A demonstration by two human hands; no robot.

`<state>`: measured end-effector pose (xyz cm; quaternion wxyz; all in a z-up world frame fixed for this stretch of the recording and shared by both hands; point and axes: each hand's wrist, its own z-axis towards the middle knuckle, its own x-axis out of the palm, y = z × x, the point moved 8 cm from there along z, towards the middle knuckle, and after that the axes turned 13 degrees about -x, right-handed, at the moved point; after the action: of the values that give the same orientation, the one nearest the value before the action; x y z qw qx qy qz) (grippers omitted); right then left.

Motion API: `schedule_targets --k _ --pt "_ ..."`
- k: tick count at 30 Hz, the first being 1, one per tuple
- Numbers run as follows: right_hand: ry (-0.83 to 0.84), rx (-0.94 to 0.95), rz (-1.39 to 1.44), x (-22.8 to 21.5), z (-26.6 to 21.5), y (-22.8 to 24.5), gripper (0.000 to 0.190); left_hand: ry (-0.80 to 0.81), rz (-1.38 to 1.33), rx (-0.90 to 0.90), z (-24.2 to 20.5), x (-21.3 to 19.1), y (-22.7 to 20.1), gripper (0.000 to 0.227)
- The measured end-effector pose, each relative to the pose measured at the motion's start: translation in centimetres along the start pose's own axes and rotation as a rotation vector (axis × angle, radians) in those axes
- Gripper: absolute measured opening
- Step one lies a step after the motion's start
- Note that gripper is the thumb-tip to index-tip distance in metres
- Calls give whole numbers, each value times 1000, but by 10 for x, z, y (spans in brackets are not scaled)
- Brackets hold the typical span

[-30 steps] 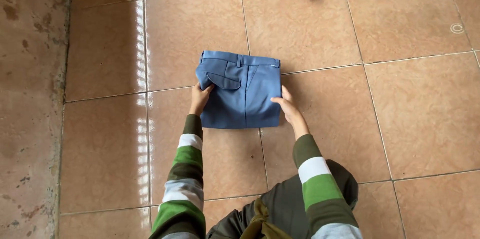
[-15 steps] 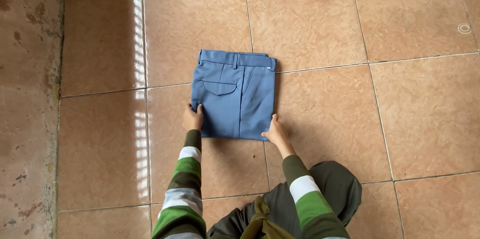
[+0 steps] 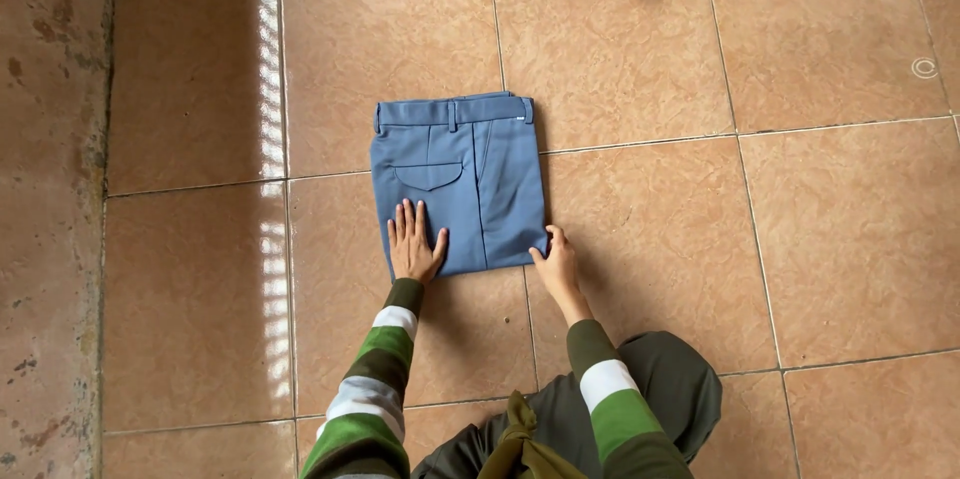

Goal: Folding blue trousers into a neat rectangular shape while sitting on the floor.

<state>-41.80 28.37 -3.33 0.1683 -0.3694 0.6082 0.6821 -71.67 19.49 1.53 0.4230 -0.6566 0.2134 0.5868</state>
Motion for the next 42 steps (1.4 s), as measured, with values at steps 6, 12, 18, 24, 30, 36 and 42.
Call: schedule_targets --k 6,12,18,24,30,36,42 --pt "-38 -154 -188 -30 23 46 73 35 41 -54 3 24 9 81" --pt "174 -424 -330 38 37 126 68 37 38 -47 2 25 9 81" --pt "372 -465 -420 64 36 100 72 67 24 -88 3 24 12 82" --pt "287 -463 -473 56 37 81 70 47 32 -205 4 20 18 92" --pt "276 -327 -456 53 38 73 76 -55 -18 -167 1 17 19 94" --pt "206 -95 -425 27 45 58 86 -92 -1 93 -1 27 5 66" --pt "313 -165 -255 6 46 27 75 -46 10 50 -1 29 5 68"
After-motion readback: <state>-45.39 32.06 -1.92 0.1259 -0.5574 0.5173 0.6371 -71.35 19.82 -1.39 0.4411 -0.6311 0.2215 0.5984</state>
